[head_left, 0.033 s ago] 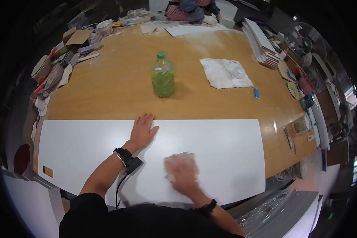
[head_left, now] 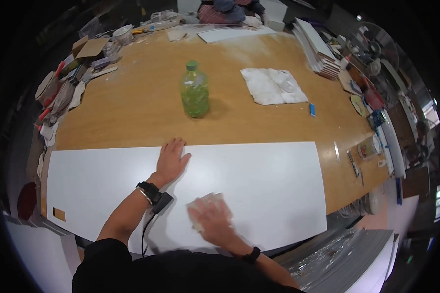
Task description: Manually sanding the edges and surface of a large white wood panel using sandpaper and a sanding block.
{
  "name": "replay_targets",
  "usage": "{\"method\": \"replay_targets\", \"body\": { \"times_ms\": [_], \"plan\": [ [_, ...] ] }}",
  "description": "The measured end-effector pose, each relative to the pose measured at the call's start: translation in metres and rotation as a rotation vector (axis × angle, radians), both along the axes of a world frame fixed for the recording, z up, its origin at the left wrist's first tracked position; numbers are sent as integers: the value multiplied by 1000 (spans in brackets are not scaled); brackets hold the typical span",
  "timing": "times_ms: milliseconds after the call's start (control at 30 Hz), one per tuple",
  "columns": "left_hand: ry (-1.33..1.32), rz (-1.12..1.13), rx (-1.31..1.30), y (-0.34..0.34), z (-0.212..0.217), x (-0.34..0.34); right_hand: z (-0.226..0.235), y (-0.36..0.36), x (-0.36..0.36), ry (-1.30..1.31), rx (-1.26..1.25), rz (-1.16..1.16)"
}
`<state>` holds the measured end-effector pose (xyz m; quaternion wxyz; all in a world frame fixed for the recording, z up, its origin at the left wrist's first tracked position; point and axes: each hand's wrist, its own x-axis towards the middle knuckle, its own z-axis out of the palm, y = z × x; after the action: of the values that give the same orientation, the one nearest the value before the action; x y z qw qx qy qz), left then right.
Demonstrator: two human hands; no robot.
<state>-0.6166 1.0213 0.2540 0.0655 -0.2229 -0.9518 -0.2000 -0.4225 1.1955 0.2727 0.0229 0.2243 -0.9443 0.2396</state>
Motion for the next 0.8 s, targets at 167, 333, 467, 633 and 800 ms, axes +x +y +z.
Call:
{"method": "replay_targets", "body": {
  "times_ms": [167,333,467,633,800],
  "plan": [
    [5,103,-176,-39,0,25,-3,97,70,-34,147,-346],
    [-271,13,-49,-67,11,67,-25,294,112,38,323,-1140],
    [-844,-343,251,38,144,134,-29,259,86,77,341,-1042],
    [-700,-1146,558,123,250,214,-19,58,68,89,-172,-85],
    [-232,-1076,879,131,262,301,-34,86,36,221,-79,-248]
  ]
}}
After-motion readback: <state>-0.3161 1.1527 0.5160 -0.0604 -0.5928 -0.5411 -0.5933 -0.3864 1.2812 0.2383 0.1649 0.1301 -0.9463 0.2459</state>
